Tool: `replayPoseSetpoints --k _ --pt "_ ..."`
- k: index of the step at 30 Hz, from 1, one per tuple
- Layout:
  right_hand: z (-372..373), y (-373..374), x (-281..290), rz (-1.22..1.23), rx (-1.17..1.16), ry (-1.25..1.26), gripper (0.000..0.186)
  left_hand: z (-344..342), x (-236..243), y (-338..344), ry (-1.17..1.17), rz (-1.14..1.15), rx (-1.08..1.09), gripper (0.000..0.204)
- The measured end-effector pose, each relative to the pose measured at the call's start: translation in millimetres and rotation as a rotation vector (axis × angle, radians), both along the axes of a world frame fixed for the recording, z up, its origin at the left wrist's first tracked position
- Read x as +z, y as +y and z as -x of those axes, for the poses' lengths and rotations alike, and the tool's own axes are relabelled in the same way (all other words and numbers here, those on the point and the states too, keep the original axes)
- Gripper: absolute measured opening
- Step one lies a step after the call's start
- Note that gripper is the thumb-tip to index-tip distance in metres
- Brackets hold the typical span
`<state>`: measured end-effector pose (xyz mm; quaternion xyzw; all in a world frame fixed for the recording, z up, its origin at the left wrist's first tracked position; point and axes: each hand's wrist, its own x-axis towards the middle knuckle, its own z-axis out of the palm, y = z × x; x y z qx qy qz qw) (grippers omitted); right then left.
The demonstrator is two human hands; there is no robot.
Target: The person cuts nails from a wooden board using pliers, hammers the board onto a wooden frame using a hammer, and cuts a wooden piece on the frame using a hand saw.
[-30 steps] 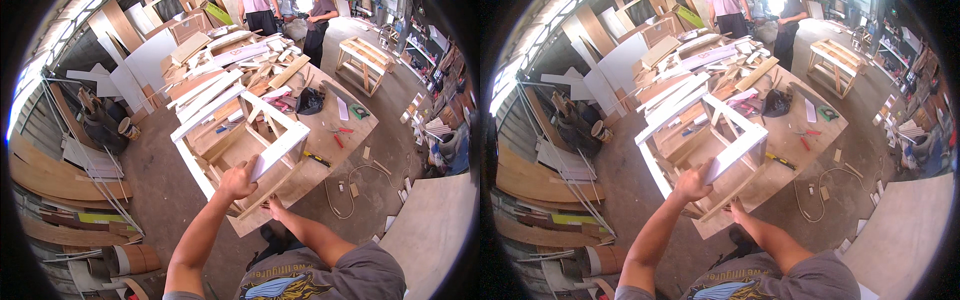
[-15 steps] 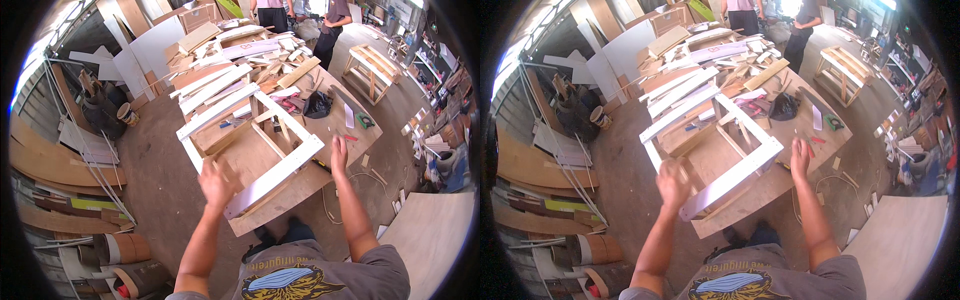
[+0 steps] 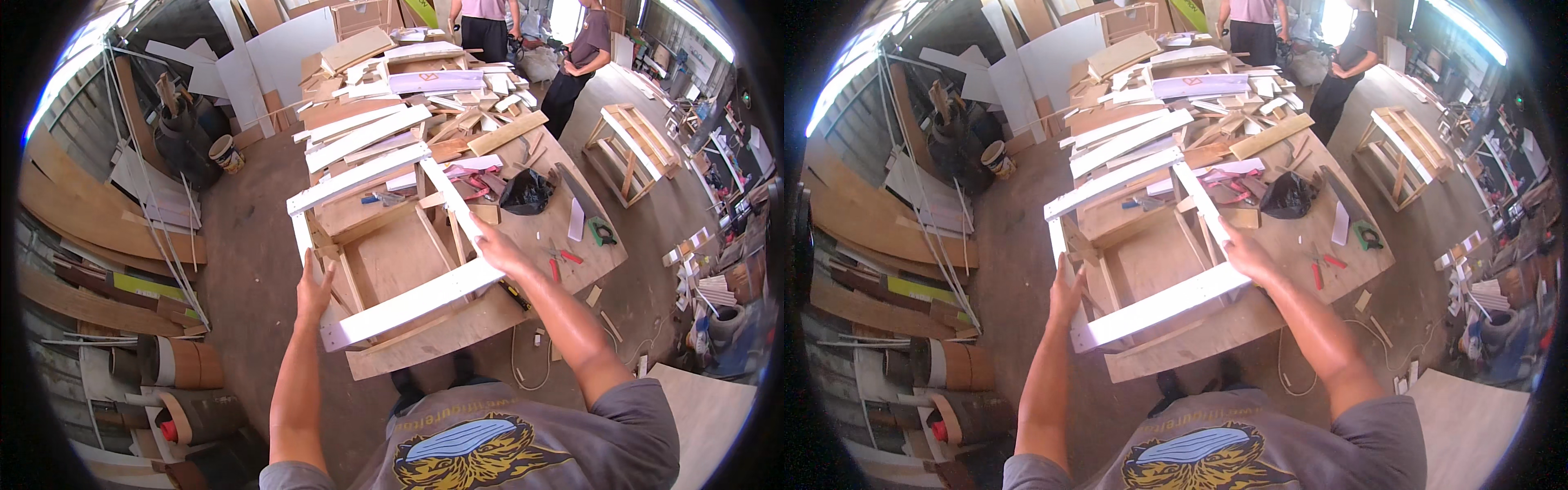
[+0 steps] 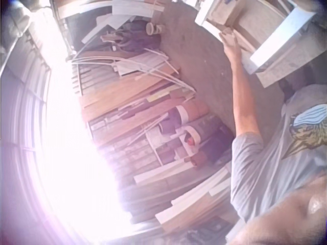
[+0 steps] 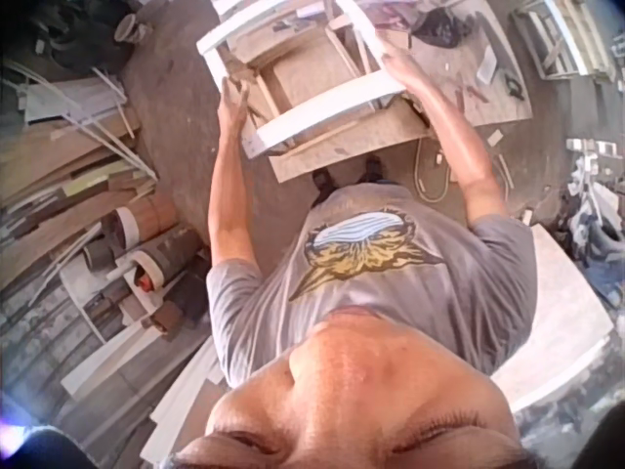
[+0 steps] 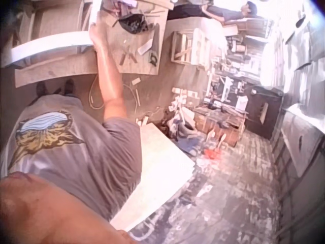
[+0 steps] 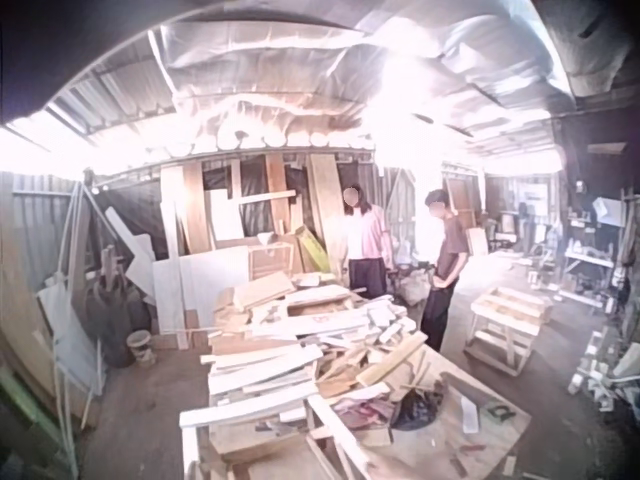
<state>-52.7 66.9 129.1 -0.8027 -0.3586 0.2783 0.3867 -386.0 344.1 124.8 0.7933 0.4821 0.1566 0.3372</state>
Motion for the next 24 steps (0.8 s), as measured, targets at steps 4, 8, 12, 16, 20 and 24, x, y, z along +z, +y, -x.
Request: replayPoseSetpoints --k 4,8,12,16,20,24 --pt "16.3 -16.4 -5.2 -0.073 -0.065 0.006 0.059 -0.7 -2.1 3.1 -0.031 0.005 -0.013 0.068" --pt "13.1 -31.6 0.5 -0.023 -0.119 0.123 0.059 -3.8 -1.2 -7.0 -0.132 -0.043 -0.074 0.066" --pt "12.0 -30.6 -10.2 -0.096 -0.101 0.122 0.06 -2.3 -12.6 -0.3 -0.136 -0.067 -0.068 0.064" --pt "16.0 -28.1 -4.4 -0.109 -0.127 0.142 0.06 -5.8 -4.8 1.7 -0.079 0.074 -0.033 0.064" --pt "21.5 -9.8 12.1 -0.019 -0.132 0.153 0.061 2.1 -9.1 17.0 -0.102 0.096 -0.028 0.063" --pt "18.9 -12.6 -26.6 -0.019 -0.124 0.09 0.062 -3.7 -9.2 28.5 -0.088 0.082 -0.039 0.062"
